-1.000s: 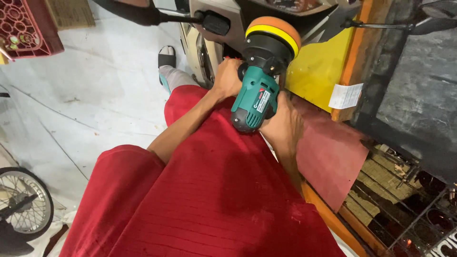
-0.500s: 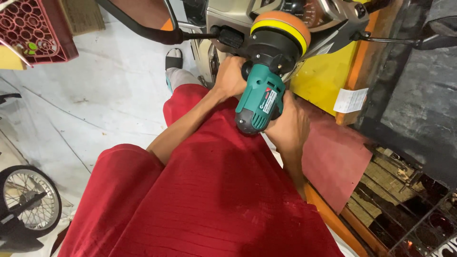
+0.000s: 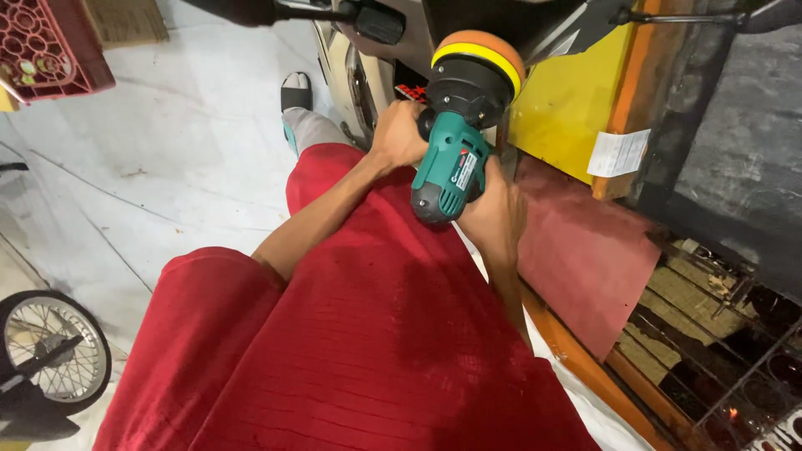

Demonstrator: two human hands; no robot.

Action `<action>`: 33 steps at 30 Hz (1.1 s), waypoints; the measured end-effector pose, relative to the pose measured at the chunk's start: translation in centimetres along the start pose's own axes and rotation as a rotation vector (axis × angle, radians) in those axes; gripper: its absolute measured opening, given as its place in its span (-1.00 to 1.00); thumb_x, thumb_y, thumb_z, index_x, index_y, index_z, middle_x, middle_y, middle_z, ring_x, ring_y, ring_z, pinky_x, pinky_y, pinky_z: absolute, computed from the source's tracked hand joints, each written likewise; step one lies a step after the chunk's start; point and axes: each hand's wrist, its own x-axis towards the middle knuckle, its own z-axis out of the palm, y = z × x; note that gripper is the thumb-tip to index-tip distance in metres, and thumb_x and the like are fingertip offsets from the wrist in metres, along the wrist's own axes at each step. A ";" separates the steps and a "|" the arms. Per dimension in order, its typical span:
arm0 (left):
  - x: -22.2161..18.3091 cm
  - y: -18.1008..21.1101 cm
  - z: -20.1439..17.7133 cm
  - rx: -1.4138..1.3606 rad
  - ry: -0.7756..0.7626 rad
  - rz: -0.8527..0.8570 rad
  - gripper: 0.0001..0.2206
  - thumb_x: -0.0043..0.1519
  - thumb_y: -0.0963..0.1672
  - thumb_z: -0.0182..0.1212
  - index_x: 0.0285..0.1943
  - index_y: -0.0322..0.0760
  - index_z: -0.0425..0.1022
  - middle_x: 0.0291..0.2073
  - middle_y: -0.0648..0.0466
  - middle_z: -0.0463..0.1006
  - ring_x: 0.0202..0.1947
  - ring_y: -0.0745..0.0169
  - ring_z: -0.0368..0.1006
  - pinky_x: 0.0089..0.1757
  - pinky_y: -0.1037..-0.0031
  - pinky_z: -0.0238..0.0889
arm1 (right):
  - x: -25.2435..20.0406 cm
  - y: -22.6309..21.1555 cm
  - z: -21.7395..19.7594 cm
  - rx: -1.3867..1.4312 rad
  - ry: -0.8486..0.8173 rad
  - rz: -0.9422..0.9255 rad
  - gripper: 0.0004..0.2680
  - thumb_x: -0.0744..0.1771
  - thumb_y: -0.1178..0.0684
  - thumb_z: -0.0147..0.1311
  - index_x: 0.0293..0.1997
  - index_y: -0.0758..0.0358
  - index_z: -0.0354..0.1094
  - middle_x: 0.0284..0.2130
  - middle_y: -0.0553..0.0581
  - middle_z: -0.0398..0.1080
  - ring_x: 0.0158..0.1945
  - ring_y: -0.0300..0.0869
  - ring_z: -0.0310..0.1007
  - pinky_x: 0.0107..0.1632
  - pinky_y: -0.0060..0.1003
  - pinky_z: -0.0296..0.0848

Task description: The person uses a handheld electric polisher with a yellow and orange pad to polish the front body panel of a beige scooter. The person holds the tool with both hands and moves it across the scooter's surface.

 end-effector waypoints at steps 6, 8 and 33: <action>-1.1 -1.2 1.7 0.016 0.041 -0.006 -0.52 -0.07 0.11 0.45 -0.36 -0.43 0.61 -0.47 -0.26 0.60 -0.35 -0.26 0.60 -0.23 0.11 0.42 | -0.1 2.1 1.0 -0.025 0.018 -0.060 -0.61 0.21 -0.22 0.34 -0.11 0.26 0.35 -0.30 0.44 0.51 -0.16 0.36 0.49 -0.18 0.23 0.39; -1.4 -1.9 2.1 0.001 0.084 -0.023 -0.51 -0.08 0.10 0.44 -0.35 -0.44 0.60 -0.46 -0.27 0.60 -0.34 -0.27 0.60 -0.23 0.11 0.42 | 0.0 2.2 1.0 0.042 0.024 -0.168 -0.56 0.18 -0.20 0.33 0.02 0.25 0.37 -0.24 0.45 0.51 -0.16 0.37 0.48 -0.19 0.23 0.40; 2.5 1.8 -4.0 -0.055 0.206 0.147 -0.60 0.00 0.05 0.41 -0.28 -0.38 0.63 -0.39 -0.25 0.62 -0.29 -0.30 0.59 -0.22 0.13 0.44 | 2.4 -4.1 -3.5 0.052 0.046 -0.243 -0.59 0.20 -0.15 0.32 -0.01 0.31 0.33 -0.20 0.43 0.50 -0.12 0.35 0.48 -0.16 0.16 0.41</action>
